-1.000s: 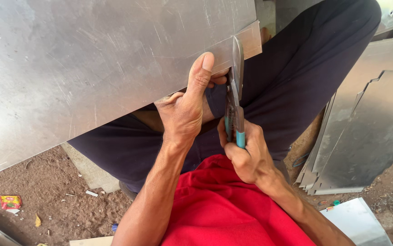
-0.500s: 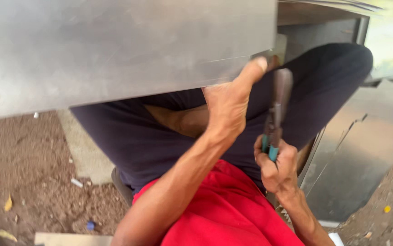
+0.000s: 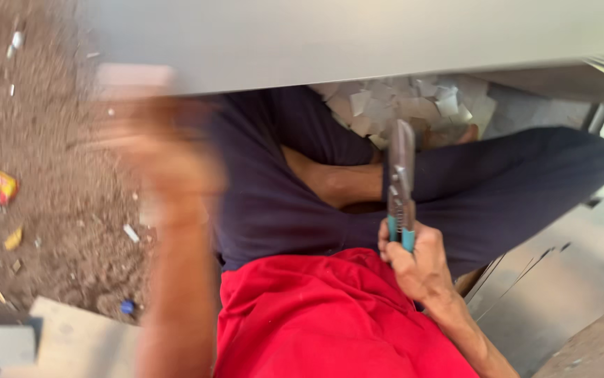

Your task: The person cuts several small notches into the edge of a rectangular metal sheet using hand shears while sitting on the floor.

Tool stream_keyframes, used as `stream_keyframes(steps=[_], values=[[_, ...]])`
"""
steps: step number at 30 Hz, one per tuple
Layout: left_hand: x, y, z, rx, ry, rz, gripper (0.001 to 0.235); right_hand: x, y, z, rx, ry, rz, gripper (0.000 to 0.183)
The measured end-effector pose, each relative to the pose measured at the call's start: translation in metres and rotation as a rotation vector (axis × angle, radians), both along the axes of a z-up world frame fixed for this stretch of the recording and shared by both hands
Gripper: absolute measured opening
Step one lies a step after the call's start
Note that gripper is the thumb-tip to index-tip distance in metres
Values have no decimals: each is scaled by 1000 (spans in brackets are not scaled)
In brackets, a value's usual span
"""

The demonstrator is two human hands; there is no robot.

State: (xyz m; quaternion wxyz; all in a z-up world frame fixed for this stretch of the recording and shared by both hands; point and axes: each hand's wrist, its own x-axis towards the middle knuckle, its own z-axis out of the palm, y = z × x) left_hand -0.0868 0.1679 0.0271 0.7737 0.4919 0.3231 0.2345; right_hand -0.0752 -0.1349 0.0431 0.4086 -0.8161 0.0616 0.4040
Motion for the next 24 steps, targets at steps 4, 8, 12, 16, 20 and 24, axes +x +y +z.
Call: stream_keyframes(steps=[4,8,12,16,20,24], values=[[23,-58,-17,-172,-68,-5,18,10,33,22,106,167,183,46],[10,-52,-13,-281,-128,-10,21,22,63,34,67,301,210,63],[10,-46,-19,-369,-178,-2,20,36,80,26,217,148,322,64],[10,-44,-18,-314,-102,-47,17,43,88,31,58,155,356,63],[10,-41,-19,-314,-89,-59,16,50,94,35,-76,120,384,52],[11,-39,-15,-317,-94,-54,13,50,92,31,-88,-36,471,24]])
